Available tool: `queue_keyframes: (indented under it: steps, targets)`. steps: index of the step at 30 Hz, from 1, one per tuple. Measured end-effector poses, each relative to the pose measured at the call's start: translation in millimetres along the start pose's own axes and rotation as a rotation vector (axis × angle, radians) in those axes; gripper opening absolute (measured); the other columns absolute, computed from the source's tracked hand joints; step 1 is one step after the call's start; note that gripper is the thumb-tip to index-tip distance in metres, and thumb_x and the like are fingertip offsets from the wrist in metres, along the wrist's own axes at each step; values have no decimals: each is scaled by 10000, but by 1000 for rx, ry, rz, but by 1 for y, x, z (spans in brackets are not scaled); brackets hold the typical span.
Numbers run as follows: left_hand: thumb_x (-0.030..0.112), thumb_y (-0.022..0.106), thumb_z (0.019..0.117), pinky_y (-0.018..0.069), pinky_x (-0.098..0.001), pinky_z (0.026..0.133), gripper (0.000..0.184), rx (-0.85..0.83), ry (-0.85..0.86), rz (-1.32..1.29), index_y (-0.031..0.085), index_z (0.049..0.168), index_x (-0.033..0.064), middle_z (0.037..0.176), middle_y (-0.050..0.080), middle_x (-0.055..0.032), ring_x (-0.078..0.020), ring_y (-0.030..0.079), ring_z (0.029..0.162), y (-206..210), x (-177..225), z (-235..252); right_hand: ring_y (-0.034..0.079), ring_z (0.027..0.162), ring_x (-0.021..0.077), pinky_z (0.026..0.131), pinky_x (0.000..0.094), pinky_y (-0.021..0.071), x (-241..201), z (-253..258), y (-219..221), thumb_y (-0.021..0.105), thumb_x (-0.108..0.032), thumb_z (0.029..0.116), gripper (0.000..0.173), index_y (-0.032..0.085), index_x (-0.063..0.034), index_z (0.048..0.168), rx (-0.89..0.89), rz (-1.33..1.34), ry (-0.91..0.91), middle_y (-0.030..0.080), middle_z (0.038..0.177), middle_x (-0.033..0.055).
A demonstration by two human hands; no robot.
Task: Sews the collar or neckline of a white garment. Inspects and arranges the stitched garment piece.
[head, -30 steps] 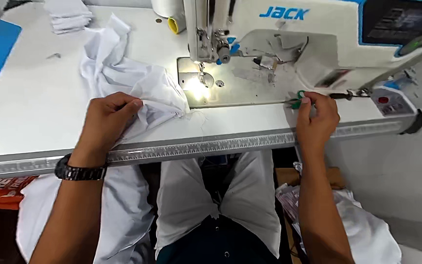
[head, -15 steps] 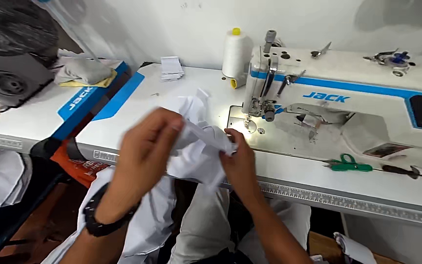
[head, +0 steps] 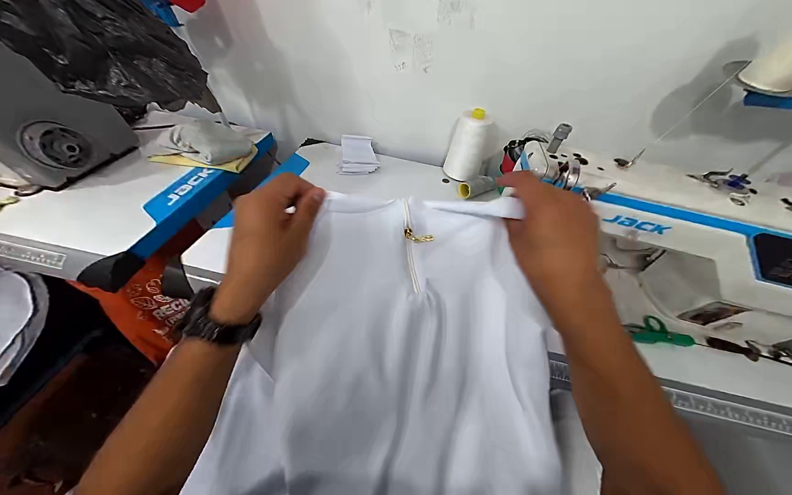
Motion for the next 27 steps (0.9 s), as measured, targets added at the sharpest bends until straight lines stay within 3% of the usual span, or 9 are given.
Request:
queue_keyframes:
  steps: [3, 7, 10, 12, 16, 20, 23, 25, 27]
  targets:
    - [163, 518, 1060, 490, -671, 951, 350, -198, -47, 184, 603, 1342, -25, 1297, 606, -300, -490, 612, 1170, 77, -32, -1, 590, 1175, 513, 870, 643, 512, -23, -1, 69, 535, 67, 959, 346, 645, 20, 1284, -139, -90, -46, 630, 1243, 295]
    - [156, 509, 1068, 496, -579, 1038, 344, -373, -38, 94, 622, 1349, -7, 1343, 629, -225, -397, 612, 1243, 140, -6, -64, 662, 1150, 334, 954, 507, 563, -45, -51, 150, 550, -150, 1041, 323, 638, -16, 1321, -293, 354, -143, 652, 1283, 187]
    - [609, 420, 1023, 255, -642, 1205, 712, -465, 46, 203, 524, 1501, 92, 1582, 472, -96, -298, 405, 1488, 166, -27, -97, 435, 1459, 311, 1174, 587, 349, -32, -89, 183, 442, -507, 1053, 624, 511, -75, 1498, -396, 233, -240, 482, 1562, 119]
    - [864, 385, 868, 186, -695, 1205, 1003, -499, 71, 257, 456, 1560, 140, 1636, 399, -60, -286, 342, 1524, 161, -38, -98, 310, 1536, 303, 1204, 646, 241, -14, -95, 187, 346, -734, 980, 826, 448, -161, 1565, -440, 104, -282, 380, 1646, 66]
    - [992, 399, 716, 160, -727, 1194, 1208, -552, 122, 274, 417, 1584, 152, 1649, 375, -60, -299, 313, 1537, 160, -38, -95, 241, 1562, 311, 1217, 666, 169, 0, -96, 188, 354, -901, 842, 1030, 411, -195, 1591, -490, 49, -260, 300, 1684, 73]
    - [949, 422, 757, 133, -750, 1175, 1166, -623, 99, 278, 378, 1602, 148, 1673, 326, -74, -325, 272, 1551, 180, -50, -69, 240, 1555, 377, 1188, 702, 183, 5, -64, 211, 295, -867, 892, 1006, 388, -155, 1597, -537, 45, -259, 290, 1680, 134]
    - [822, 536, 843, 131, -730, 1190, 1049, -675, 50, 179, 386, 1588, 99, 1662, 333, -118, -343, 259, 1551, 189, -59, -36, 190, 1563, 409, 1210, 700, 138, -3, -41, 206, 319, -723, 995, 885, 341, -83, 1606, -559, 83, -305, 268, 1678, 183]
    - [530, 654, 951, 305, -613, 1194, 736, -470, 23, 57, 516, 1493, 50, 1552, 488, -155, -333, 420, 1467, 137, -47, -24, 413, 1477, 283, 1198, 533, 348, -18, -58, 149, 474, -561, 1019, 671, 517, -90, 1494, -472, 289, -372, 480, 1565, 118]
    - [339, 610, 1024, 500, -509, 1059, 428, -219, -155, 17, 641, 1319, 30, 1324, 649, -156, -276, 616, 1240, 60, -60, -53, 628, 1235, 153, 1026, 401, 538, -13, -119, 99, 512, -504, 1040, 488, 668, -131, 1313, -731, 660, -357, 672, 1322, 41]
Point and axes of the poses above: each hand's wrist, its own z-axis towards the middle knuckle, its own y-axis out of the palm, x = y × z, the point moved 8 cm from there along z, towards the middle knuckle
